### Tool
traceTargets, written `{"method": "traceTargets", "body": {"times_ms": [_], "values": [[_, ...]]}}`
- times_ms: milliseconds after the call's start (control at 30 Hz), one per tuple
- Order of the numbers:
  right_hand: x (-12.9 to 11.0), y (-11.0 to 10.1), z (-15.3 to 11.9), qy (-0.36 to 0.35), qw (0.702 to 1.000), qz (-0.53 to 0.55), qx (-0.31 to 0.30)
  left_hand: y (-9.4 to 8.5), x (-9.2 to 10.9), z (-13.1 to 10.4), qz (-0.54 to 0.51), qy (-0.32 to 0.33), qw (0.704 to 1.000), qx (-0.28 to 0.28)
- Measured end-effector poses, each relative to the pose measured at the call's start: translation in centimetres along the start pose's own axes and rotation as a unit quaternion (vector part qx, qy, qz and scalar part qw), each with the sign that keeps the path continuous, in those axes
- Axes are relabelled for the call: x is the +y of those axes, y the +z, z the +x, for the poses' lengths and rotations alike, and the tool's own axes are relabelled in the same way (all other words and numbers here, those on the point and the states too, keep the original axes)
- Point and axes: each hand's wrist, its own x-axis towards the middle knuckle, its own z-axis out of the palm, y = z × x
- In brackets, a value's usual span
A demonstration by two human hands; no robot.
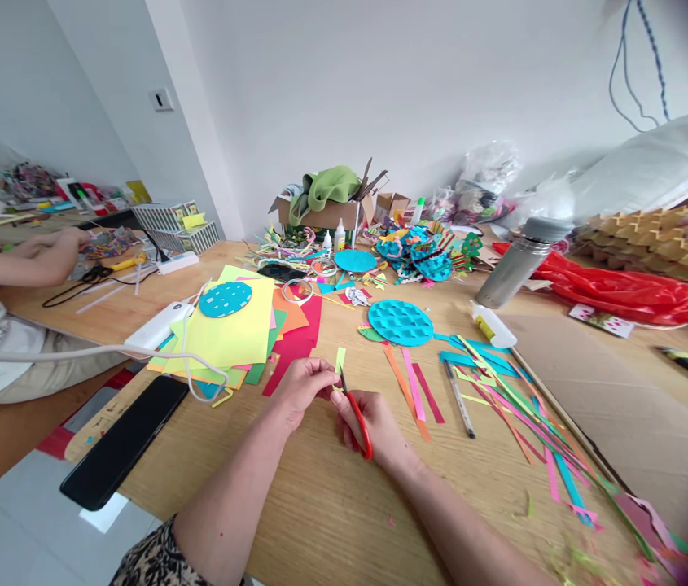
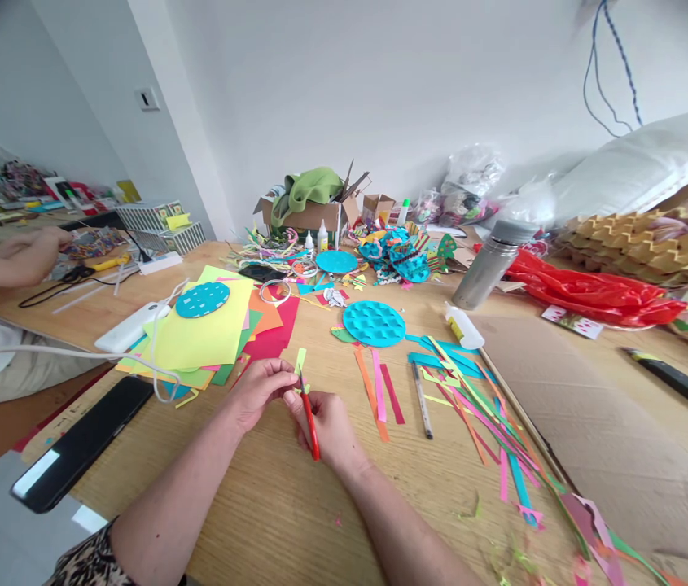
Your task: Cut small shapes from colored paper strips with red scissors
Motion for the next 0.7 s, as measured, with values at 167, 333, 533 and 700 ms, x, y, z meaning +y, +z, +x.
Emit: {"method": "traceTargets", "body": {"times_ms": [167, 333, 533, 700], "values": [[0.02, -0.12, -0.02, -0.013, 1.0, -0.006, -0.005, -0.13, 0.05, -0.04, 0.002, -0.001, 1.0, -0.007], [-0.04, -0.16, 0.01, -0.011, 1.0, 0.002, -0.005, -0.21, 0.05, -0.01, 0.008, 0.004, 1.0, -0.002], [-0.07, -0.09, 0.01, -0.002, 1.0, 0.002, -0.008, -0.27, 0.02, 0.06, 0.007, 0.009, 1.0, -0.001], [0.12, -0.14, 0.02, -0.008, 1.0, -0.012, -0.01, -0.39, 0.04, 0.03, 0.012, 0.008, 1.0, -0.005]]}}
